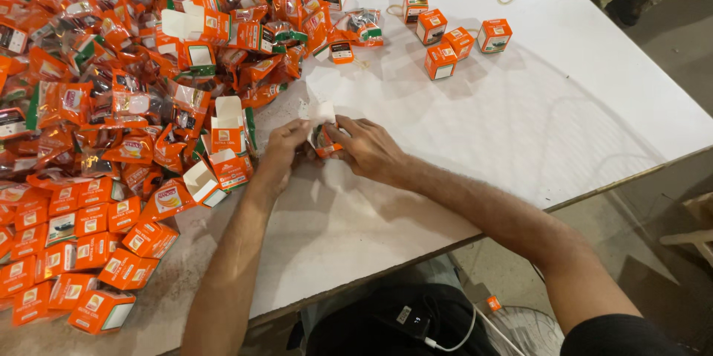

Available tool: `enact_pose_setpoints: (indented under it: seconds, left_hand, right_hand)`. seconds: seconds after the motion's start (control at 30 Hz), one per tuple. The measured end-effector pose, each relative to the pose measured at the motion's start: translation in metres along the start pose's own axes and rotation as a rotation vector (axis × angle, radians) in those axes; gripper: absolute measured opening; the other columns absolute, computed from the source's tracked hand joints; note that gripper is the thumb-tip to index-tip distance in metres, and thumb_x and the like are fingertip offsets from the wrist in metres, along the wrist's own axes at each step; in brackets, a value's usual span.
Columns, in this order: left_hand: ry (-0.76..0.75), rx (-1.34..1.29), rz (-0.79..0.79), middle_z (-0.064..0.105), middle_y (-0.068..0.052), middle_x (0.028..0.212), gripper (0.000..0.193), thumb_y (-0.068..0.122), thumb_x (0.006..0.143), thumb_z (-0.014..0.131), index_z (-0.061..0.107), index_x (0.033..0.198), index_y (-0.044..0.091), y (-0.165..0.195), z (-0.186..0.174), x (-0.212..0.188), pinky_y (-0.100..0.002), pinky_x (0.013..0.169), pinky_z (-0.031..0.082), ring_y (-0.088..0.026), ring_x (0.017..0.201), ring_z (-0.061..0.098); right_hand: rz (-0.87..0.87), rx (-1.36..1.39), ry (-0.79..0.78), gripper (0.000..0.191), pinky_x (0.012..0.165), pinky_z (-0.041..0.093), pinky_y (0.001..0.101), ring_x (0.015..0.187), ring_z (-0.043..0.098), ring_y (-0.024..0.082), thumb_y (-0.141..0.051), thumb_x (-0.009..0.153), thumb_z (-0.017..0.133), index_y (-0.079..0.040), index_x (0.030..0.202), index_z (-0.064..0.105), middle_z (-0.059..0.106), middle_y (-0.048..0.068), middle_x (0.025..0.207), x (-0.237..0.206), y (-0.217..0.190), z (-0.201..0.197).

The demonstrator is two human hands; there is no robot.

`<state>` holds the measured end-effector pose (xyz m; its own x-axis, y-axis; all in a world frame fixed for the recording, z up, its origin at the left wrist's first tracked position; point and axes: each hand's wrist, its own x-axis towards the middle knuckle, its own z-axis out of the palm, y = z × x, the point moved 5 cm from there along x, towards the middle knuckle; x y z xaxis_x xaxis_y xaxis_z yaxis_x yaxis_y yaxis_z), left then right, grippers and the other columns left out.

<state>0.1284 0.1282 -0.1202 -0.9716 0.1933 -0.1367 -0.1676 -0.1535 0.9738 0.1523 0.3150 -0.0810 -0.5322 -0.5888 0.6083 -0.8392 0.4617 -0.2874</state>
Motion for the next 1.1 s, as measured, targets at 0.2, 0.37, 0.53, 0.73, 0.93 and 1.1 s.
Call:
enact_pose_setpoints:
  seconds: [0.2, 0.37, 0.53, 0.73, 0.93, 1.1]
  left_hand:
    - [0.082, 0.155, -0.002, 0.064, -0.003, 0.072, 0.023, 0.013, 0.098, 0.076, 0.06, 0.099, -0.004, -0.017, -0.007, 0.032, -0.033, 0.054, 0.048, -0.012, 0.059, 0.053]
    - [0.217, 0.64, 0.537, 0.075, -0.009, 0.093, 0.02, 0.005, 0.097, 0.065, 0.073, 0.115, 0.001, 0.003, 0.021, 0.005, -0.032, 0.068, 0.055, -0.016, 0.074, 0.066]
    - [0.088, 0.808, 0.795, 0.072, -0.018, 0.116, 0.033, 0.005, 0.095, 0.069, 0.065, 0.127, -0.003, 0.034, 0.046, -0.037, -0.035, 0.085, 0.059, -0.025, 0.092, 0.074]
    - [0.111, 0.957, 0.898, 0.066, -0.023, 0.136, 0.027, 0.006, 0.087, 0.077, 0.068, 0.112, 0.001, 0.038, 0.057, -0.045, -0.042, 0.104, 0.055, -0.038, 0.132, 0.062]
    - [0.063, 0.463, 0.573, 0.062, -0.021, 0.141, 0.021, 0.002, 0.089, 0.071, 0.068, 0.11, 0.001, 0.015, 0.042, -0.03, -0.038, 0.099, 0.056, -0.036, 0.132, 0.06]
    - [0.032, 0.686, 0.758, 0.063, -0.023, 0.142, 0.017, 0.005, 0.096, 0.072, 0.069, 0.112, 0.001, 0.021, 0.04, -0.035, -0.039, 0.107, 0.053, -0.036, 0.135, 0.061]
  right_hand:
    - [0.107, 0.184, -0.075, 0.052, 0.084, 0.055, 0.0485, 0.103, 0.068, 0.04, -0.014, 0.09, 0.076, -0.005, 0.133, 0.051, 0.067, 0.015, 0.112, 0.0, 0.008, 0.006]
    - [0.009, 0.197, -0.017, 0.044, 0.076, 0.053, 0.0499, 0.095, 0.066, 0.043, -0.011, 0.087, 0.075, -0.005, 0.122, 0.05, 0.069, 0.021, 0.115, -0.003, 0.006, 0.003]
    - [0.211, 0.242, -0.113, 0.047, 0.078, 0.052, 0.0507, 0.097, 0.066, 0.043, -0.013, 0.089, 0.079, -0.005, 0.119, 0.044, 0.068, 0.018, 0.102, -0.003, 0.021, 0.014]
    - [0.204, 0.346, -0.067, 0.055, 0.079, 0.053, 0.049, 0.105, 0.065, 0.045, -0.007, 0.086, 0.077, -0.005, 0.124, 0.037, 0.067, 0.019, 0.111, -0.005, 0.028, 0.015]
    - [0.226, 0.337, -0.107, 0.057, 0.079, 0.053, 0.0489, 0.103, 0.066, 0.044, -0.015, 0.087, 0.08, -0.006, 0.122, 0.037, 0.068, 0.019, 0.109, -0.003, 0.029, 0.014]
    - [0.239, 0.363, -0.118, 0.057, 0.079, 0.052, 0.049, 0.103, 0.067, 0.044, -0.025, 0.09, 0.081, -0.006, 0.124, 0.038, 0.069, 0.018, 0.109, -0.004, 0.029, 0.012]
